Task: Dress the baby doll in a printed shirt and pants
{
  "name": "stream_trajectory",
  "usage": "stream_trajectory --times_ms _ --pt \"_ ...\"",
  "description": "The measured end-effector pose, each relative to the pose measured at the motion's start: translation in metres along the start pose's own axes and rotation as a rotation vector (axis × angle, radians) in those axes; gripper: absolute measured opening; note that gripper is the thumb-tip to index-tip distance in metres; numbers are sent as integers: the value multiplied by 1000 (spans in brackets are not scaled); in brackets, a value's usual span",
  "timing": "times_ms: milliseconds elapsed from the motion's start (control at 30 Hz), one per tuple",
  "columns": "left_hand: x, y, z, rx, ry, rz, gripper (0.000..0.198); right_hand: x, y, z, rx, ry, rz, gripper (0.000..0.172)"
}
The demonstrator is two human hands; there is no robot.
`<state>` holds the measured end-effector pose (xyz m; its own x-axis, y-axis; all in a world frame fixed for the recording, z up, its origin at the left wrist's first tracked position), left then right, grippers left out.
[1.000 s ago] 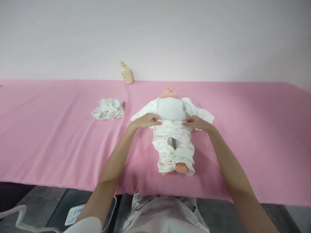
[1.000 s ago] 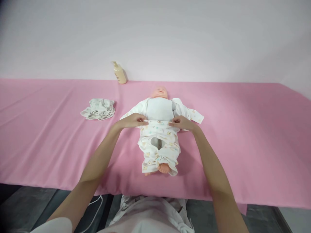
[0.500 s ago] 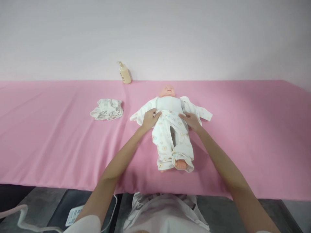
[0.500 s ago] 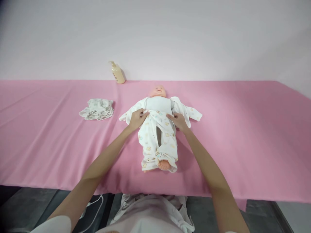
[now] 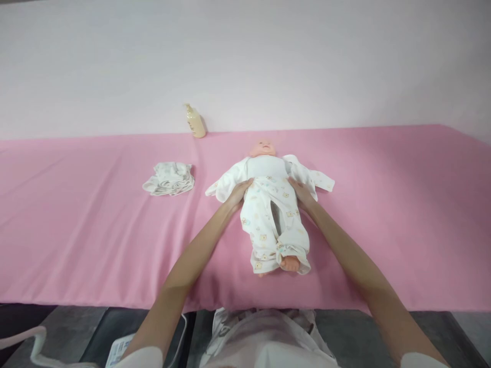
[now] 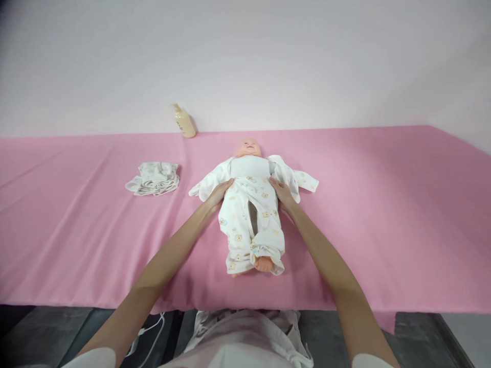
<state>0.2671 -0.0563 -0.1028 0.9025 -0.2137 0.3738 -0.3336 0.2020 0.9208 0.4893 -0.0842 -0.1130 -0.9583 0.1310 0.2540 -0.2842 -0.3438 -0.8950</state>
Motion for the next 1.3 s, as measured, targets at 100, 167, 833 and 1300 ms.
stream_trajectory --times_ms 100,167,833,1300 --pt "6 1 5 -35 -60 135 34 0 -3 3 -5 -42 -37 29" --pt "7 0 7 -60 -103 202 37 2 -6 6 24 -112 -56 30" --pt "3 -6 9 -63 -59 275 43 -1 -12 14 151 -251 -99 30" --pt "2 -8 8 95 -107 288 21 0 -18 19 136 -288 -119 30"
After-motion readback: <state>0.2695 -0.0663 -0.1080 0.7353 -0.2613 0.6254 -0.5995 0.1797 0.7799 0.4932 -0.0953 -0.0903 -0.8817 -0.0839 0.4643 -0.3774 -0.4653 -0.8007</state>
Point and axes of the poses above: each hand's wrist, its own z-axis away from the middle knuckle, its own x-axis out of the palm, y = z × x, the point moved 1 cm from there along -z, towards the middle knuckle, and after that the axes turned 8 degrees about x, right-handed, at the moved point
